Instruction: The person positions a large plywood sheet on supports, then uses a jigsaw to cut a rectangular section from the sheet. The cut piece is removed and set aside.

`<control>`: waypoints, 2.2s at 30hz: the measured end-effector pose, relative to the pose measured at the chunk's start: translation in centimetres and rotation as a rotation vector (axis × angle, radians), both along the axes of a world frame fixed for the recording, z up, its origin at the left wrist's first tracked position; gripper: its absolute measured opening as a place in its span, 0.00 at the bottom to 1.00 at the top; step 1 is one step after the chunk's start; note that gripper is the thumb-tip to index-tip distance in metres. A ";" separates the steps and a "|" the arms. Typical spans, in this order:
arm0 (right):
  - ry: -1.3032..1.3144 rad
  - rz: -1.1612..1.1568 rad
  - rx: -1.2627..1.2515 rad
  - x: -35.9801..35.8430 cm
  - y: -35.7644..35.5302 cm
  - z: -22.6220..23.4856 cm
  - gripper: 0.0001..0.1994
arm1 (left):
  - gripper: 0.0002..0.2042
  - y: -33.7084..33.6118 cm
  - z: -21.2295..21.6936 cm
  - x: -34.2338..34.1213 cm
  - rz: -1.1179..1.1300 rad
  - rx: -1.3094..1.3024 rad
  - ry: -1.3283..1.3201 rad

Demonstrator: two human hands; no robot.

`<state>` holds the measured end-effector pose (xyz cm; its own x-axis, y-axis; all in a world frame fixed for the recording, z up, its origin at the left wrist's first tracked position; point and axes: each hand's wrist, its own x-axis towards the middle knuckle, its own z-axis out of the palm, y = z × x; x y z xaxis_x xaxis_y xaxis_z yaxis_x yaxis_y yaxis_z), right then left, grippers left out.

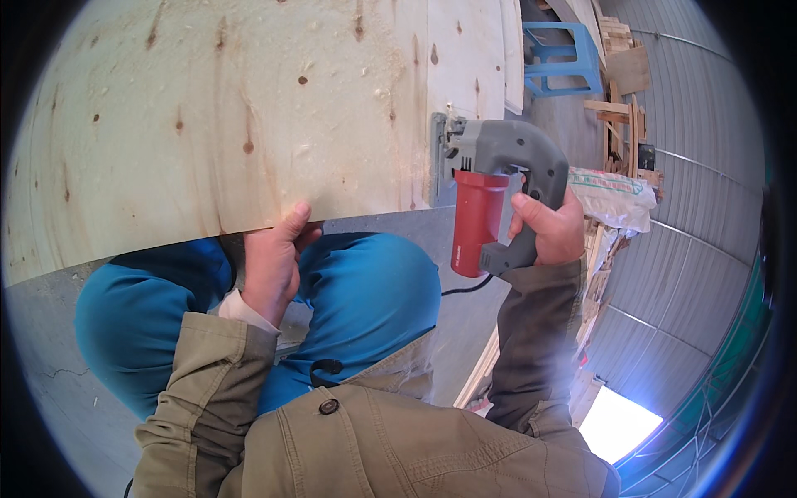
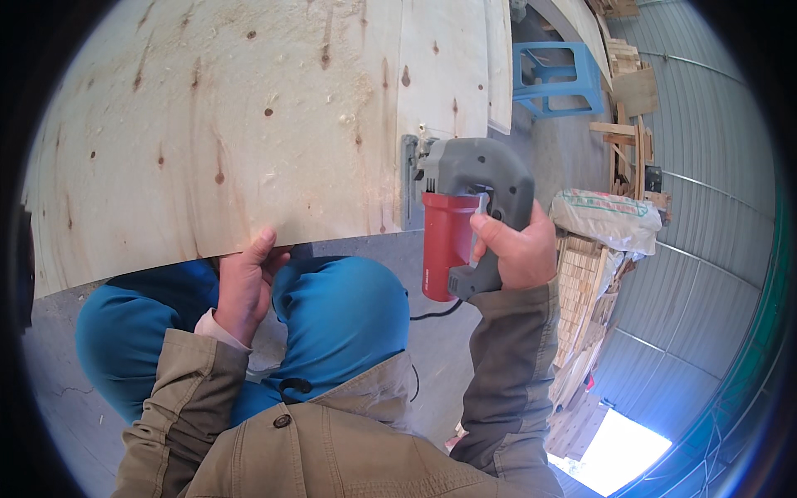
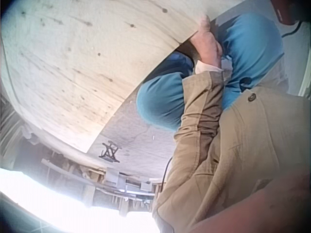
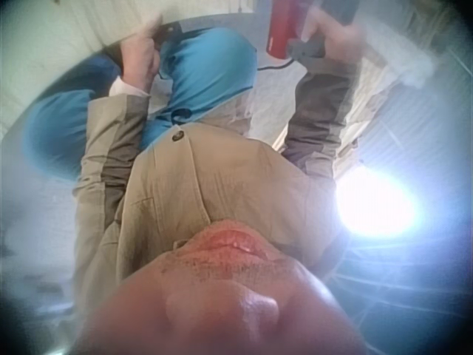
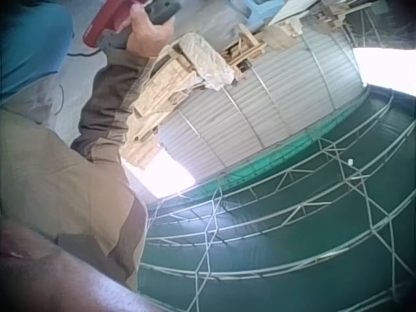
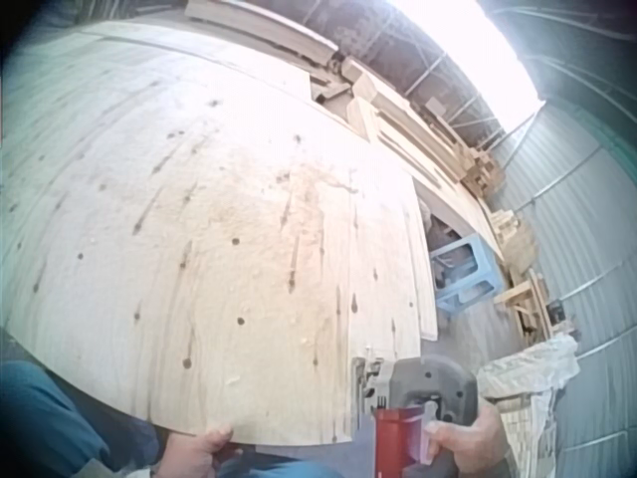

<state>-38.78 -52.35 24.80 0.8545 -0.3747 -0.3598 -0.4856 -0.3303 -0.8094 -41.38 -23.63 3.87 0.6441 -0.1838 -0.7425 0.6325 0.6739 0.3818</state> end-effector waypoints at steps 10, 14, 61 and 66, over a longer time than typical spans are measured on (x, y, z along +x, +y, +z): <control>0.022 -0.014 -0.036 0.8 -0.1 -0.1 0.13 | 0.18 -0.1 0.2 -0.3 0.015 0.020 -0.039; 0.004 0.006 -0.029 1.1 -0.1 0.0 0.13 | 0.19 -0.3 0.2 -0.3 0.030 0.039 -0.033; 0.052 -0.052 -0.052 3.6 0.4 -0.1 0.11 | 0.19 0.1 0.4 -0.7 -0.016 0.040 -0.059; 0.041 -0.066 -0.039 3.4 0.7 0.1 0.11 | 0.19 0.2 0.1 -0.7 -0.027 0.032 -0.066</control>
<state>-35.37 -51.62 24.87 0.8123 -0.4444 -0.3778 -0.5399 -0.3275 -0.7754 -42.13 -23.41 3.98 0.6870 -0.1790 -0.7043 0.6231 0.6438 0.4442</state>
